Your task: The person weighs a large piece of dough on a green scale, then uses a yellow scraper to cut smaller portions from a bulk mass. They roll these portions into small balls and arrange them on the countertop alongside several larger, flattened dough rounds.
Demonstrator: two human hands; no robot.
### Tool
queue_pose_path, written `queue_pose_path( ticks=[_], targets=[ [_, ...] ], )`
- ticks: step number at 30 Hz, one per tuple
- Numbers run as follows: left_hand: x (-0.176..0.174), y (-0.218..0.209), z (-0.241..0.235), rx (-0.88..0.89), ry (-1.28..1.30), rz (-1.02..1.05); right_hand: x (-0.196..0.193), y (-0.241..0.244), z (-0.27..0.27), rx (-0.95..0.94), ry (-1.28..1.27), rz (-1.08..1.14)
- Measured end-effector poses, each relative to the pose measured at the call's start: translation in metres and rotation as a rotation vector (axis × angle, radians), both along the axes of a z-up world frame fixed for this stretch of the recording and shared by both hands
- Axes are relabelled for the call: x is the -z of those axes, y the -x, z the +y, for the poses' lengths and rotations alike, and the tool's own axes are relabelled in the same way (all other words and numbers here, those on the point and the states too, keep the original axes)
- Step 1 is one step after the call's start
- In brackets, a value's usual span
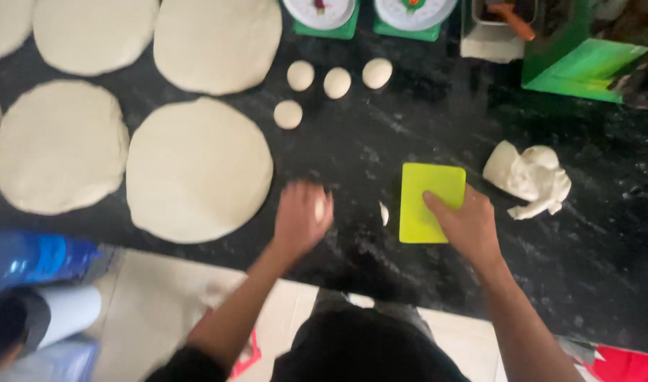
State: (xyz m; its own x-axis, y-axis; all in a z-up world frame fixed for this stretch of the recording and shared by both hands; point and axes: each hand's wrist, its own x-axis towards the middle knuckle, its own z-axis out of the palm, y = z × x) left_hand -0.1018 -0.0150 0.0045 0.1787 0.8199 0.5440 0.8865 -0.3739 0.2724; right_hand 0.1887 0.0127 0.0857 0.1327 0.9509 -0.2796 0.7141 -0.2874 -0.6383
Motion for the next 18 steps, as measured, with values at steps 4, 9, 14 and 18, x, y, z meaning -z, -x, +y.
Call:
queue_pose_path(
  ticks=[4,9,14,18],
  targets=[
    [-0.006,-0.036,0.036,-0.149,0.089,-0.218,-0.011,0.016,-0.01,0.033,0.105,0.04],
    [0.0,0.002,-0.042,0.071,0.214,-0.363,-0.025,0.018,-0.017,0.073,0.115,0.067],
    [-0.063,0.027,0.036,0.116,0.399,-0.617,-0.03,0.016,-0.031,0.101,0.129,0.006],
    [-0.016,0.018,0.124,0.229,0.12,-0.38,-0.029,-0.005,-0.034,0.042,0.089,-0.033]
  ],
)
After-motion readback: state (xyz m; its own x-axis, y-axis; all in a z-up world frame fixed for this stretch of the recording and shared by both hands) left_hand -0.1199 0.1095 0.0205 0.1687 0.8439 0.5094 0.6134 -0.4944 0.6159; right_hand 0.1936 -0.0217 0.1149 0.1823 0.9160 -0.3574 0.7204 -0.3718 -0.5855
